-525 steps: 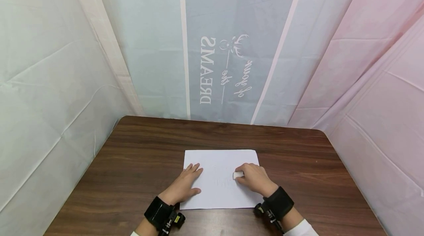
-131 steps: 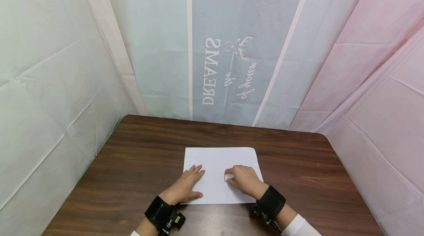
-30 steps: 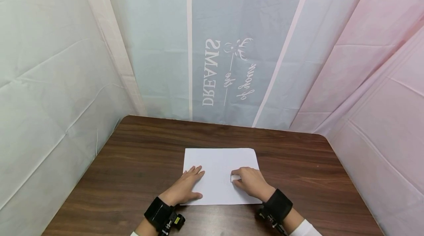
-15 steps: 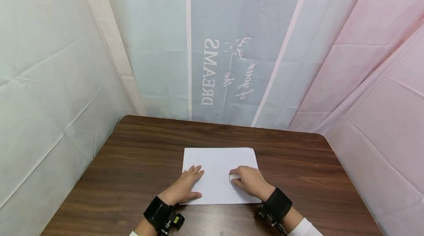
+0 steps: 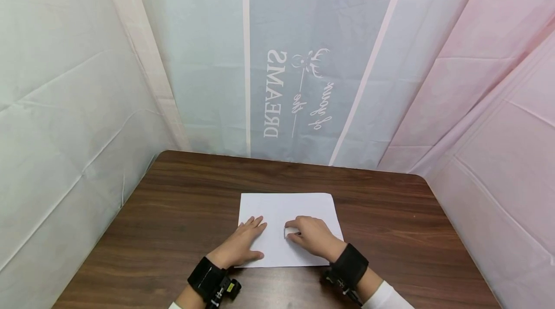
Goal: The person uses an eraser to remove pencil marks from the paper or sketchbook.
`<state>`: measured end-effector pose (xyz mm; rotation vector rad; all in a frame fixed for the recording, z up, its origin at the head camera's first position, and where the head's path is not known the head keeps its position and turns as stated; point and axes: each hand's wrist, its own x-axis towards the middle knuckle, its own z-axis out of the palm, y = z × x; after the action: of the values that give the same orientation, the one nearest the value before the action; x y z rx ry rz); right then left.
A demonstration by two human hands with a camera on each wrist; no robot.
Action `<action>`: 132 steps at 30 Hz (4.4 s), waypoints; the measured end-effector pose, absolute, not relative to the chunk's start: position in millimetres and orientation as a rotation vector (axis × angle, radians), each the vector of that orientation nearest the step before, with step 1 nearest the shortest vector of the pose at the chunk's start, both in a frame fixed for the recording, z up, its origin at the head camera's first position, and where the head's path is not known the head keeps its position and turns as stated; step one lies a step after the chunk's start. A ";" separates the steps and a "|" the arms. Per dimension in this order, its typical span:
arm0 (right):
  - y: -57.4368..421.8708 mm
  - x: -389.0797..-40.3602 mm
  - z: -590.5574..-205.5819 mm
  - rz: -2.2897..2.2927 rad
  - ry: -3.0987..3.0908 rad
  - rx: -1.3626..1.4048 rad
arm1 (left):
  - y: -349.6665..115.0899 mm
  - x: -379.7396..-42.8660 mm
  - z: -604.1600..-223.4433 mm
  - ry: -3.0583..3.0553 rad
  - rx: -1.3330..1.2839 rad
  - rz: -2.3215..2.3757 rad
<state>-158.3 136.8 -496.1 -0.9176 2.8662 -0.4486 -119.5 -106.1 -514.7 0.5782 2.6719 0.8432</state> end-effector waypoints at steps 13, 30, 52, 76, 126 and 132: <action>118.5 -159.1 -497.1 -0.433 2.832 -0.988 | -107.0 -122.4 -515.9 2.666 0.590 0.851; 115.8 -158.9 -504.5 -0.356 2.839 -0.959 | -107.2 -121.6 -517.9 2.670 0.570 0.857; 118.1 -157.5 -507.8 -0.283 2.903 -0.993 | -108.4 -122.7 -518.5 2.667 0.574 0.856; 126.1 -158.2 -507.6 -0.301 2.891 -0.997 | -109.9 -124.9 -521.4 2.665 0.603 0.848; 140.7 -154.8 -506.2 -0.296 2.901 -0.922 | -109.2 -123.9 -519.0 2.680 0.602 0.837; 142.5 -154.7 -506.9 -0.302 2.903 -0.920 | -108.9 -124.2 -519.1 2.679 0.598 0.842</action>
<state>-154.7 142.5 -506.9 -0.9202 2.9034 -0.3022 -124.2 -108.9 -519.1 0.5983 2.6792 0.8424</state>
